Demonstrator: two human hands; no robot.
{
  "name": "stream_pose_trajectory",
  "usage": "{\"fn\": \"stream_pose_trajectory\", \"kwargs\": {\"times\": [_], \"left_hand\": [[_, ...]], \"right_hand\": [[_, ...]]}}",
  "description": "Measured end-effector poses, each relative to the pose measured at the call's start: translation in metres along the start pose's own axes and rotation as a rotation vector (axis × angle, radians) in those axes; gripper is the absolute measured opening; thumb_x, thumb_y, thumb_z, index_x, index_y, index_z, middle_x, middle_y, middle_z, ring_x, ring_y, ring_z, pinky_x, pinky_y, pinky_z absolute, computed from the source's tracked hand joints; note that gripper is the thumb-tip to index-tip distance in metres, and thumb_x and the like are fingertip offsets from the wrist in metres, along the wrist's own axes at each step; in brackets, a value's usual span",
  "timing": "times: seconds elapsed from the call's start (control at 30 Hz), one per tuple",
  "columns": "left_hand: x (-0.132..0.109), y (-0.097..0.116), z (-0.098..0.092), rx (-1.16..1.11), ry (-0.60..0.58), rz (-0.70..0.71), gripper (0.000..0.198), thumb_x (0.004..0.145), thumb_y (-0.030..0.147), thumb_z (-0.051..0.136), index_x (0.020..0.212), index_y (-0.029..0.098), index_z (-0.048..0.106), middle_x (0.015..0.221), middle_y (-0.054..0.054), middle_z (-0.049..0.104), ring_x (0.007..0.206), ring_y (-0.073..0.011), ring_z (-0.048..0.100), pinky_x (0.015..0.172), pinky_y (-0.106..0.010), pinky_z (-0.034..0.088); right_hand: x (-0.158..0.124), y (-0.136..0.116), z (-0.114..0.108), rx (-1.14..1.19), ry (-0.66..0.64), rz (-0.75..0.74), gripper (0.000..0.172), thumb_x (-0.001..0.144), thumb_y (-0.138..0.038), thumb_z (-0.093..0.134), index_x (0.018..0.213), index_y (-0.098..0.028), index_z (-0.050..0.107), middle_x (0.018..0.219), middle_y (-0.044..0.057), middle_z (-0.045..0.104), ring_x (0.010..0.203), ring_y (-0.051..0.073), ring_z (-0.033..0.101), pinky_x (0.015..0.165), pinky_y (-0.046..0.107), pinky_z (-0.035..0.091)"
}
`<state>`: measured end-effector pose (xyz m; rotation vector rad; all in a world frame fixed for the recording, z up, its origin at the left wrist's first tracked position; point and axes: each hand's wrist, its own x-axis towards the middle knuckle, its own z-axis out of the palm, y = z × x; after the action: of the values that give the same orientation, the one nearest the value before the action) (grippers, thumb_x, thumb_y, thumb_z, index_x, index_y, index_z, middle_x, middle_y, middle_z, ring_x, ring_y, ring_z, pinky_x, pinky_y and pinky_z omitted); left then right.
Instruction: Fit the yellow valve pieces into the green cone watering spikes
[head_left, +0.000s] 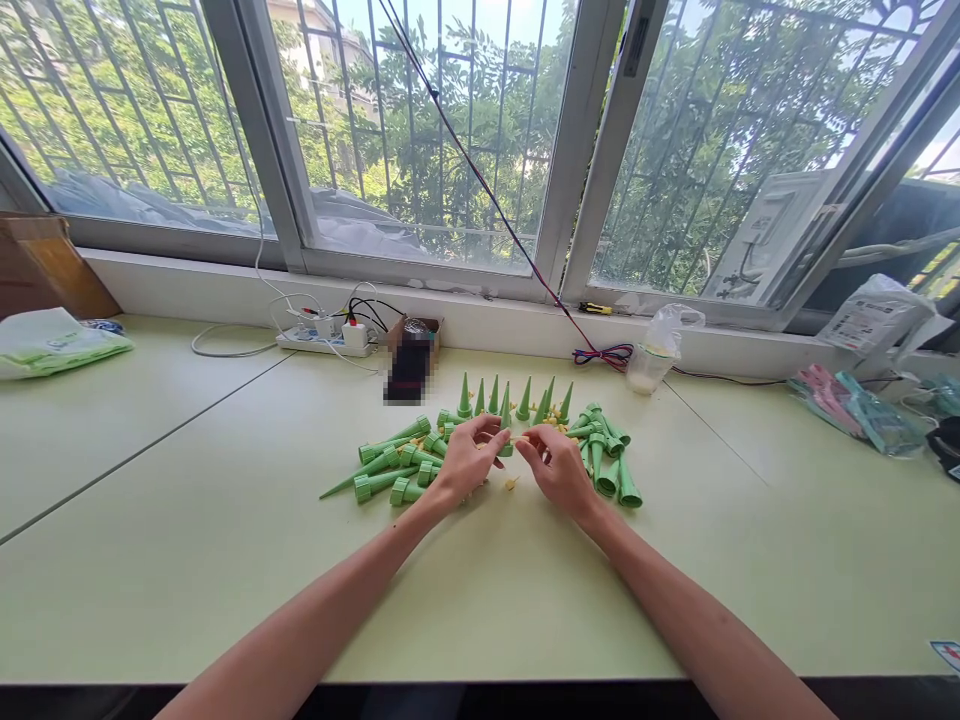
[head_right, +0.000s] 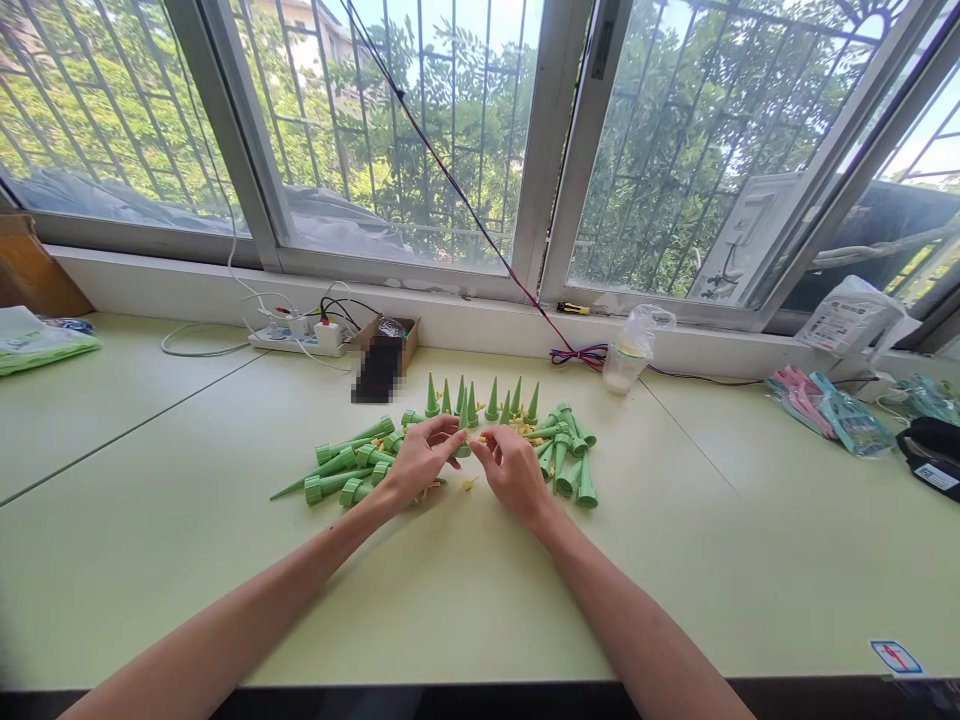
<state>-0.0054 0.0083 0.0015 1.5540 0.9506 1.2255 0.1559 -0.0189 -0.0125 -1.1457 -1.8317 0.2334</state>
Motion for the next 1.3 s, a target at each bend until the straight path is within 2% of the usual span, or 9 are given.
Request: {"fn": "stream_pose_trajectory", "kwargs": {"times": [0.2, 0.47, 0.67, 0.8, 0.9, 1.0, 1.07, 1.3], "left_hand": [[-0.0012, 0.0001, 0.0007, 0.012, -0.013, 0.007, 0.04, 0.073, 0.046, 0.069, 0.093, 0.012, 0.062, 0.08, -0.007, 0.062, 0.069, -0.0187, 0.062, 0.047, -0.029, 0.057], [-0.003, -0.0005, 0.0029, 0.076, -0.046, 0.079, 0.034, 0.074, 0.045, 0.067, 0.089, 0.014, 0.063, 0.084, -0.007, 0.062, 0.073, -0.0192, 0.061, 0.045, -0.029, 0.058], [-0.0041, -0.0038, 0.0055, 0.124, -0.05, 0.141, 0.026, 0.079, 0.038, 0.064, 0.092, 0.015, 0.064, 0.086, -0.007, 0.064, 0.076, -0.0182, 0.062, 0.047, -0.026, 0.059], [-0.0046, -0.0036, 0.0054, 0.134, -0.05, 0.129, 0.027, 0.079, 0.037, 0.064, 0.092, 0.015, 0.064, 0.083, -0.007, 0.064, 0.076, -0.0189, 0.062, 0.046, -0.025, 0.058], [-0.004, -0.0013, 0.0039, 0.146, -0.041, 0.104, 0.029, 0.078, 0.039, 0.064, 0.093, 0.014, 0.063, 0.078, -0.007, 0.063, 0.073, -0.0191, 0.062, 0.044, -0.025, 0.056], [-0.0029, 0.0012, 0.002, 0.133, -0.025, 0.052, 0.032, 0.078, 0.041, 0.064, 0.093, 0.013, 0.062, 0.076, -0.006, 0.062, 0.068, -0.0181, 0.062, 0.042, -0.024, 0.054], [-0.002, 0.0023, 0.0012, 0.102, -0.007, 0.007, 0.034, 0.077, 0.042, 0.065, 0.093, 0.012, 0.061, 0.075, -0.006, 0.061, 0.065, -0.0167, 0.06, 0.042, -0.024, 0.053], [-0.001, 0.0045, 0.0012, 0.006, 0.014, -0.069, 0.031, 0.074, 0.04, 0.068, 0.085, 0.012, 0.06, 0.073, -0.003, 0.057, 0.059, -0.0125, 0.057, 0.042, -0.023, 0.051]], "right_hand": [[-0.0011, 0.0025, 0.0017, -0.018, 0.024, -0.037, 0.025, 0.095, -0.036, 0.049, 0.081, -0.018, 0.059, 0.07, 0.002, 0.059, 0.06, 0.015, 0.051, 0.058, 0.027, 0.039], [-0.0009, 0.0079, 0.0037, -0.095, 0.067, -0.035, 0.039, 0.096, -0.035, 0.045, 0.06, -0.019, 0.044, 0.054, -0.003, 0.044, 0.05, 0.012, 0.038, 0.052, 0.026, 0.029], [-0.0016, 0.0075, 0.0043, -0.094, 0.063, -0.012, 0.042, 0.098, -0.034, 0.04, 0.058, -0.019, 0.042, 0.054, -0.001, 0.049, 0.049, 0.012, 0.042, 0.052, 0.026, 0.028], [-0.0013, 0.0061, 0.0036, -0.111, 0.073, 0.001, 0.042, 0.097, -0.034, 0.041, 0.058, -0.019, 0.043, 0.052, -0.002, 0.047, 0.048, 0.012, 0.041, 0.052, 0.026, 0.029], [-0.0009, 0.0042, 0.0025, -0.091, 0.092, 0.017, 0.034, 0.096, -0.034, 0.045, 0.067, -0.018, 0.053, 0.055, -0.002, 0.05, 0.049, 0.012, 0.043, 0.052, 0.025, 0.032], [-0.0008, 0.0017, 0.0014, -0.027, 0.09, 0.021, 0.018, 0.093, -0.033, 0.051, 0.095, -0.017, 0.06, 0.071, 0.0, 0.06, 0.054, 0.012, 0.051, 0.056, 0.024, 0.04], [-0.001, 0.001, 0.001, -0.007, 0.08, 0.01, 0.021, 0.092, -0.032, 0.054, 0.106, -0.017, 0.059, 0.08, 0.003, 0.063, 0.056, 0.012, 0.054, 0.059, 0.024, 0.043], [-0.0011, 0.0065, 0.0023, -0.024, 0.025, -0.049, 0.021, 0.093, -0.028, 0.053, 0.109, -0.018, 0.062, 0.087, 0.005, 0.063, 0.06, 0.015, 0.055, 0.065, 0.029, 0.046]]}}
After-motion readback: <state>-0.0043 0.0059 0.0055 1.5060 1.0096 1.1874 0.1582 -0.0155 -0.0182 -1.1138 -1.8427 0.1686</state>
